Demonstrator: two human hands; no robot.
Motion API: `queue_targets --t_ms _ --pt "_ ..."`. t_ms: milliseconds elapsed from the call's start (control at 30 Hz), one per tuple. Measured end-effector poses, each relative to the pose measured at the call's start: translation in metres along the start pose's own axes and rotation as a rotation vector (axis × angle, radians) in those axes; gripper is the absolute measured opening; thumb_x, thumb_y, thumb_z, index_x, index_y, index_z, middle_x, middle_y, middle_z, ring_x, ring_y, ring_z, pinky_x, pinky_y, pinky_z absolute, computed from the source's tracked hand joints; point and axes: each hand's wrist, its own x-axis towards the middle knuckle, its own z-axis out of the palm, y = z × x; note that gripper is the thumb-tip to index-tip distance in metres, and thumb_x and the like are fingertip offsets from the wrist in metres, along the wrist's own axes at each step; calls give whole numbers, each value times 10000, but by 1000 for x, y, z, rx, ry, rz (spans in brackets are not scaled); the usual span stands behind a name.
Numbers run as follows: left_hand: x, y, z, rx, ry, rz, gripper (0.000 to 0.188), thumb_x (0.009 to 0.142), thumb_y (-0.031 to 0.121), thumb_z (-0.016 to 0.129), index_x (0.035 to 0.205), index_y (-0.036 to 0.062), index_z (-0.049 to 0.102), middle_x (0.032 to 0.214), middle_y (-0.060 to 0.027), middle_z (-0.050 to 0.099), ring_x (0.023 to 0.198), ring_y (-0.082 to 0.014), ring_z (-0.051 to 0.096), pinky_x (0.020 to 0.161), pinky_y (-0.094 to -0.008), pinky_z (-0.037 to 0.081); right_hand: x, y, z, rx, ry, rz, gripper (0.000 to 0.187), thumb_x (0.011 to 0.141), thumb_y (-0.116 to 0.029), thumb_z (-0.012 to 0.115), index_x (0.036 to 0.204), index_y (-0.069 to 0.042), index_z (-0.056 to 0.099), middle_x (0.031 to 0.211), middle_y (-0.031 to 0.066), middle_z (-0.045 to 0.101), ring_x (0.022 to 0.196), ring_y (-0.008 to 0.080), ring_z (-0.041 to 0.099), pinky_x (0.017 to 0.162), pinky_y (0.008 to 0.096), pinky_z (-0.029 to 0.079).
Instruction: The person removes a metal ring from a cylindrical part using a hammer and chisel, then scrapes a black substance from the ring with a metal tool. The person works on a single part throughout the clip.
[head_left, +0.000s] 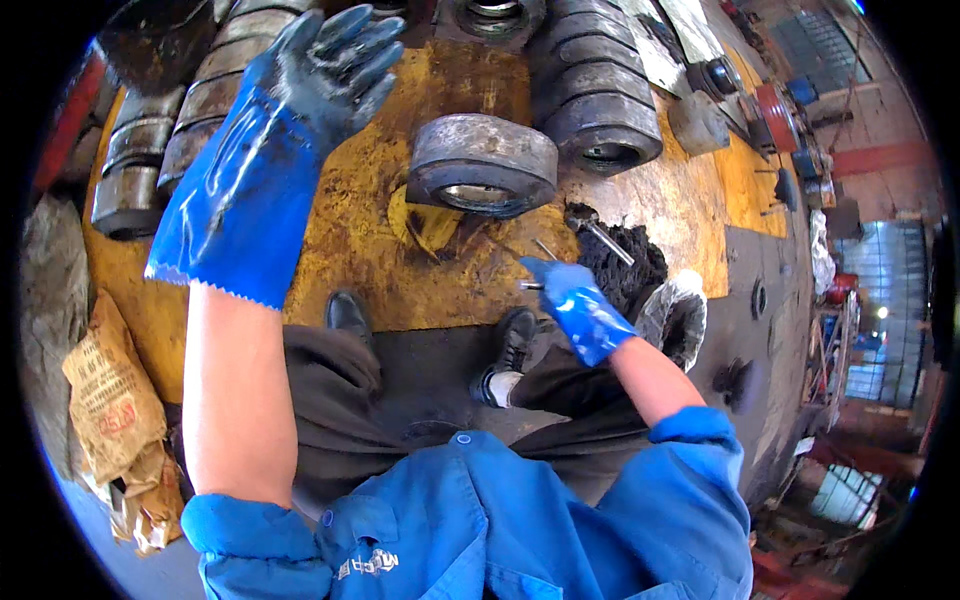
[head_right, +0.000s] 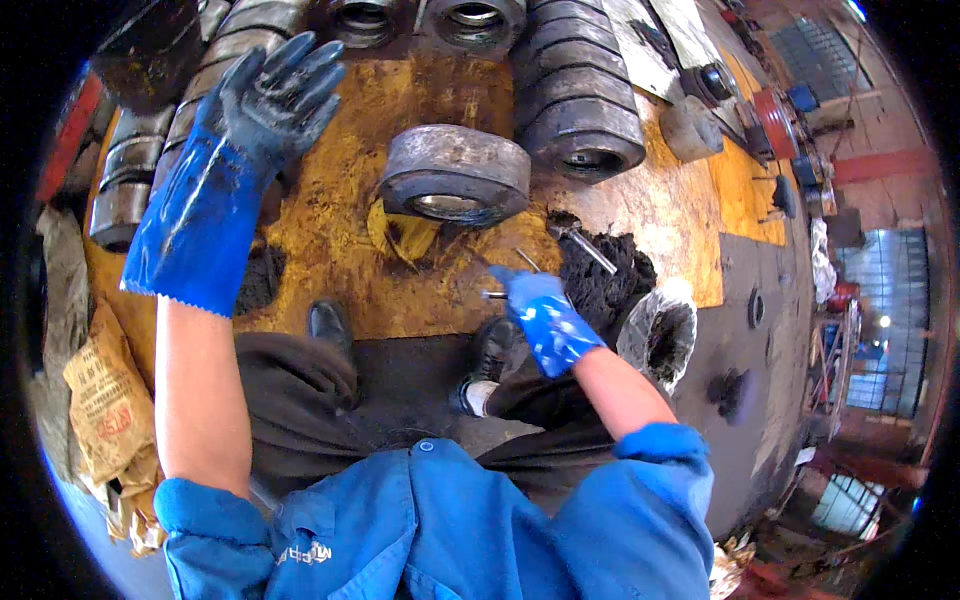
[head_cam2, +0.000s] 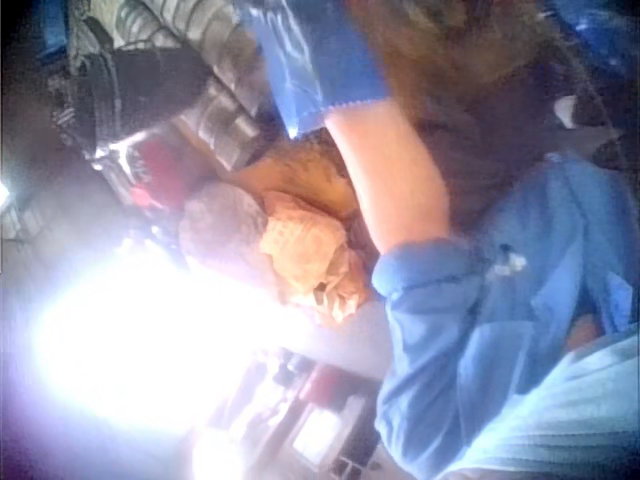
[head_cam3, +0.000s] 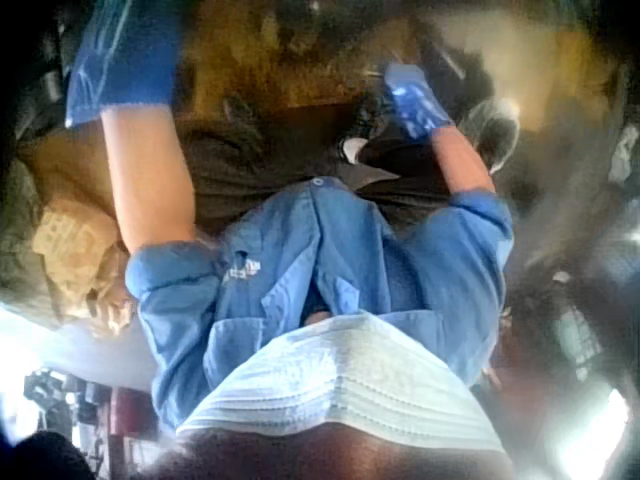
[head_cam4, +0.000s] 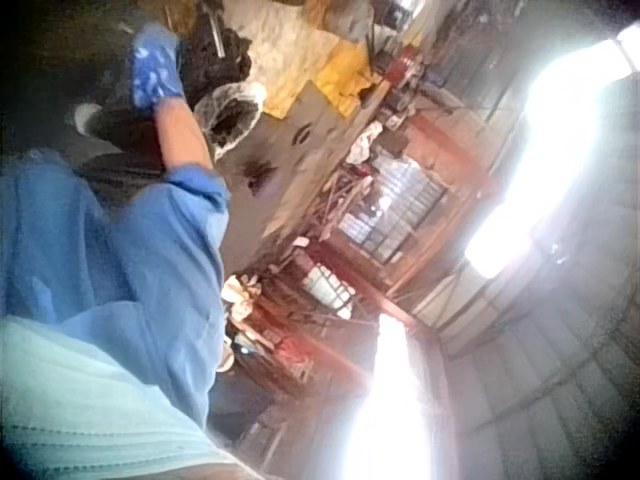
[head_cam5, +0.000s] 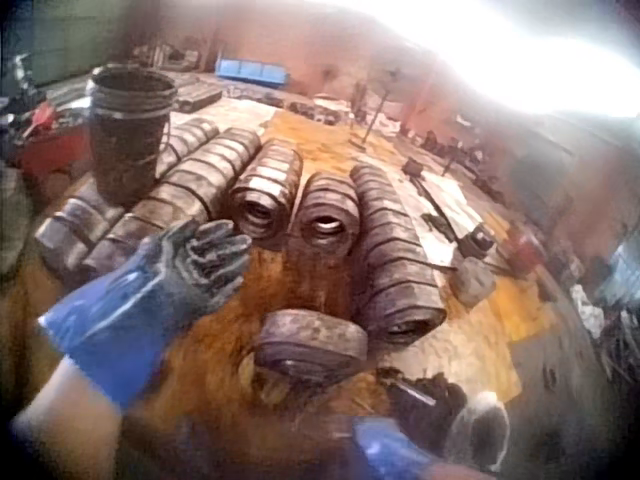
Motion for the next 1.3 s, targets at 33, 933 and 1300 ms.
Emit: queue_targets --t_ms 33,933,1300 --pt "-4 7 -8 -27 3 4 550 991 424 451 1442 114 506 1499 -144 488 1378 -315 456 1103 -480 364 -17 -14 -36 56 49 -37 662 784 -114 687 1418 -196 515 1083 190 699 969 411 671 814 492 549" --pt "8 -2 -10 -21 -102 -74 445 1001 480 446 1286 166 581 1363 -116 591 1191 -285 548 991 -460 403 15 70 21 159 326 10 465 865 -199 625 1325 -268 618 1125 159 703 974 371 685 844 456 555" --pt "6 1 -11 4 -52 -5 428 994 475 469 1267 165 583 1327 -127 616 1152 -298 575 953 -472 426 58 46 47 298 361 -75 478 852 -182 616 1325 -254 617 1222 129 679 1054 351 666 890 438 548"
